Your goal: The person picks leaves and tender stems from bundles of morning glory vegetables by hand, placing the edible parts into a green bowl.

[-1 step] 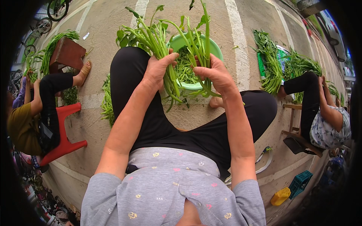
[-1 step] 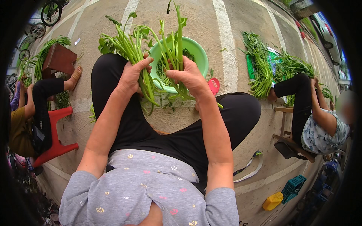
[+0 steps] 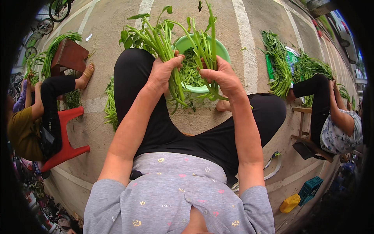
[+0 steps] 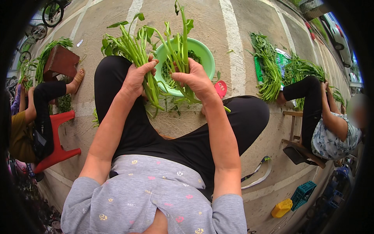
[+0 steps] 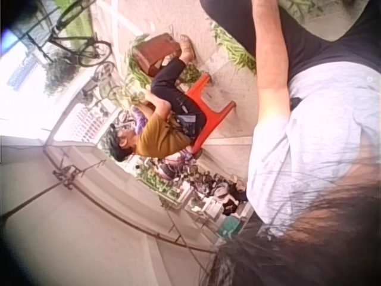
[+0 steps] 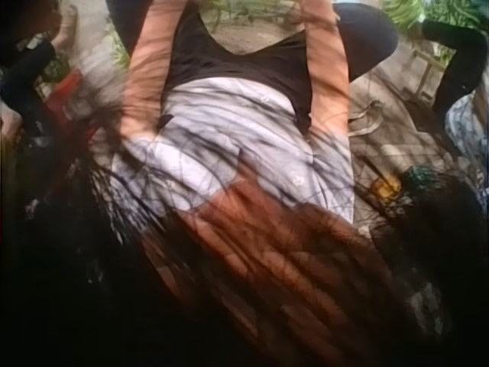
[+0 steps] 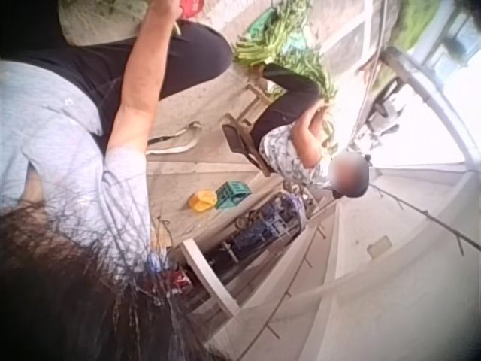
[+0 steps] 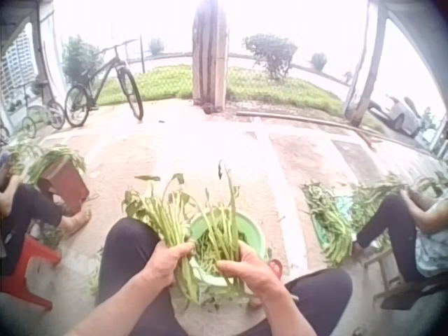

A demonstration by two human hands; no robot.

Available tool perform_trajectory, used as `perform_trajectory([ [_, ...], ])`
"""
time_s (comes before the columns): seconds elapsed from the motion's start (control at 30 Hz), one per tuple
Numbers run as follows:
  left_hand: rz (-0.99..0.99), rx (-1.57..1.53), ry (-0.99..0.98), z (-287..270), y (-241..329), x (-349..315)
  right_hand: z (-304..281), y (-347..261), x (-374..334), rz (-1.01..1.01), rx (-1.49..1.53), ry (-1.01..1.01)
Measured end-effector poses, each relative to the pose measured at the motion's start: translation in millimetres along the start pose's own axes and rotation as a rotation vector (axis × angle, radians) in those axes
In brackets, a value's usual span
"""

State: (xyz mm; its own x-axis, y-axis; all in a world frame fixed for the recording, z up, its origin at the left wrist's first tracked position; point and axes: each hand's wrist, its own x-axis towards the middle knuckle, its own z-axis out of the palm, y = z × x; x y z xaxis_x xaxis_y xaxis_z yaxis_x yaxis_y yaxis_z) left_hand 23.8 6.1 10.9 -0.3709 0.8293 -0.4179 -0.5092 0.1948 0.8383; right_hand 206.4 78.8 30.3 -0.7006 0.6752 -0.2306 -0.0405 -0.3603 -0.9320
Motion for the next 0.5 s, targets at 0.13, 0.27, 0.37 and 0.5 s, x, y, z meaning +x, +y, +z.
perform_trajectory([
  [0.13, 0.028, 0.061, -0.106, -3, -1, 2, 4, -2, 0, 0.012, -0.055, 0.028],
  [0.27, -0.026, 0.061, -0.182, 5, 5, -5, 10, -3, -1, 0.01, -0.079, -0.005],
  [0.37, -0.014, 0.103, -0.219, 9, 6, -10, 11, -1, 0, 0.022, -0.143, -0.02],
  [0.5, 0.0, 0.13, -0.179, 9, 7, -12, 9, 2, 2, 0.009, -0.096, 0.02],
])
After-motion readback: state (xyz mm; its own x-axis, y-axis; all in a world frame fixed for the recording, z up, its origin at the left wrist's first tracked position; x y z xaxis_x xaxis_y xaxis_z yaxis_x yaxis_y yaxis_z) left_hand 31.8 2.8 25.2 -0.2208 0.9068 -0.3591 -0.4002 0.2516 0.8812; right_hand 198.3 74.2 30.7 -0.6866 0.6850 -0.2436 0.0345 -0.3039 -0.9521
